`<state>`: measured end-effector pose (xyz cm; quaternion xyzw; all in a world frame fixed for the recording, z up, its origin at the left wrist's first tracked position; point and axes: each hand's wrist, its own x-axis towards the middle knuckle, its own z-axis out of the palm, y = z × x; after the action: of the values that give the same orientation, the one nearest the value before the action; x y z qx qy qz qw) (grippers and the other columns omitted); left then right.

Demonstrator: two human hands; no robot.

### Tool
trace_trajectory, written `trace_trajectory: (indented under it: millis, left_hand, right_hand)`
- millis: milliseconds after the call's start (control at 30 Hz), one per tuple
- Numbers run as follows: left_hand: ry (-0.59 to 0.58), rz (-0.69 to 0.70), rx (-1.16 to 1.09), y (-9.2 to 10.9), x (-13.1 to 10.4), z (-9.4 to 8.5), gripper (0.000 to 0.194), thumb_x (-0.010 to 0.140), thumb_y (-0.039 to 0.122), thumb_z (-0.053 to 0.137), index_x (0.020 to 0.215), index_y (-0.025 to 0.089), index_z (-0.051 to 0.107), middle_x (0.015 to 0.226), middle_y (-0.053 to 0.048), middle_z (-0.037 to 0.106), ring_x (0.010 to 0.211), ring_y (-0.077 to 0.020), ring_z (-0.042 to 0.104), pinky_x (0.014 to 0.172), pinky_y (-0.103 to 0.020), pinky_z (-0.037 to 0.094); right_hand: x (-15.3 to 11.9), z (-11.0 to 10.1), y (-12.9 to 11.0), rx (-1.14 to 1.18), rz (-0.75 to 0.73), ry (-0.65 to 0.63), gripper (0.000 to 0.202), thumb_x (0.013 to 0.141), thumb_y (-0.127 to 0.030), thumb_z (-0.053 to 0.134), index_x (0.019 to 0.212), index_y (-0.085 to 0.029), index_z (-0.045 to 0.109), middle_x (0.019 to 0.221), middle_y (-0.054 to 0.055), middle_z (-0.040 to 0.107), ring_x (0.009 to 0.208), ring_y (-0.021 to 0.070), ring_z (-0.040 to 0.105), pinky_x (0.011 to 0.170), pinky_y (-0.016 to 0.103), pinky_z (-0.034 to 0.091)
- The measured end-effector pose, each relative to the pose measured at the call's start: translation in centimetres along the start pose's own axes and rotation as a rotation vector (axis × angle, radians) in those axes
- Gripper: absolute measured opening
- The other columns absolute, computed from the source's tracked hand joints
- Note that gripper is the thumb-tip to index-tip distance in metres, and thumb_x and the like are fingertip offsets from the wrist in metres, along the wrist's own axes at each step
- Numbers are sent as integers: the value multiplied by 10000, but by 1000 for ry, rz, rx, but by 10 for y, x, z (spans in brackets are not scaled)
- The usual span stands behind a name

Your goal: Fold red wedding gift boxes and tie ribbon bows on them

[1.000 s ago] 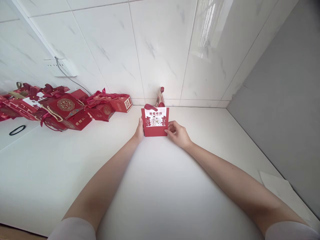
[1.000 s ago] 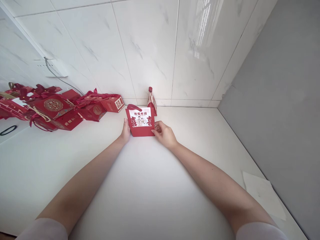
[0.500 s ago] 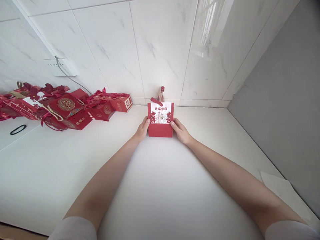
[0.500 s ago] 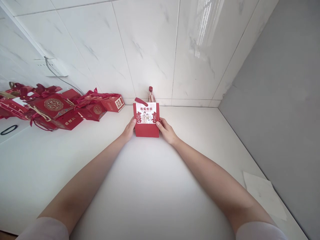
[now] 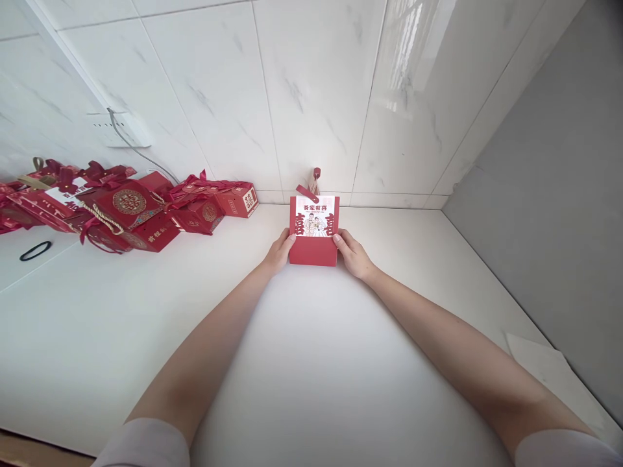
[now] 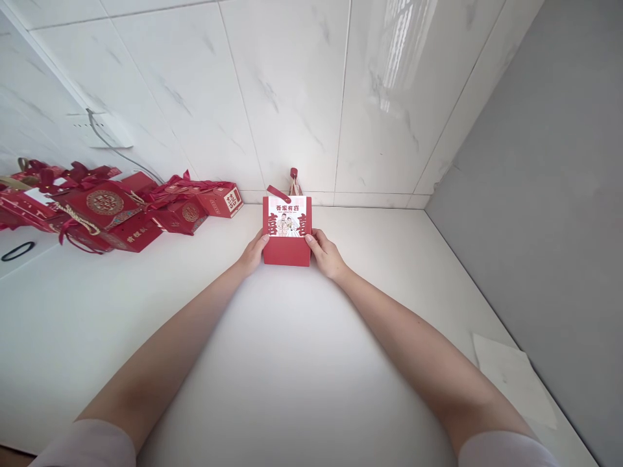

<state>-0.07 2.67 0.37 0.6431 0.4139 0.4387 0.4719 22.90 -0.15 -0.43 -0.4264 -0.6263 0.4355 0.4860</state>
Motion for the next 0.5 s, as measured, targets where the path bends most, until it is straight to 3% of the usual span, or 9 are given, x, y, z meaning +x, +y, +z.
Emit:
trace_trajectory:
  millis: [300,400,500]
  left_hand:
    - [12,-24,43,6,-3,3,522,894,609,469,1220,217,584,1294,-63,637,1174,-270,591,1018,-385,444]
    - [124,-131,-160,3,7,2,590,849,539,574,1350,239,491,1351,-71,604,1242,-277,563,1018,-395,451]
    - [181,-250,-312,4,14,-3,683,811,502,619,1419,262,421,1407,-57,564,1239,-265,576,964,-373,491]
  right_hand:
    - [2,-2,4,-1,60,45,532,942,-636,394,1237,-224,555,1146,77,685,1014,233,638,929,403,488]
    - [-1,-2,6,-17,77,67,585,956,-565,395,1439,-234,381,944,47,716,825,227,661,853,421,518]
    - [-6,0,5,-101,-22,14,690,931,-368,437,1552,-278,149,811,-16,689,740,209,643,830,410,514]
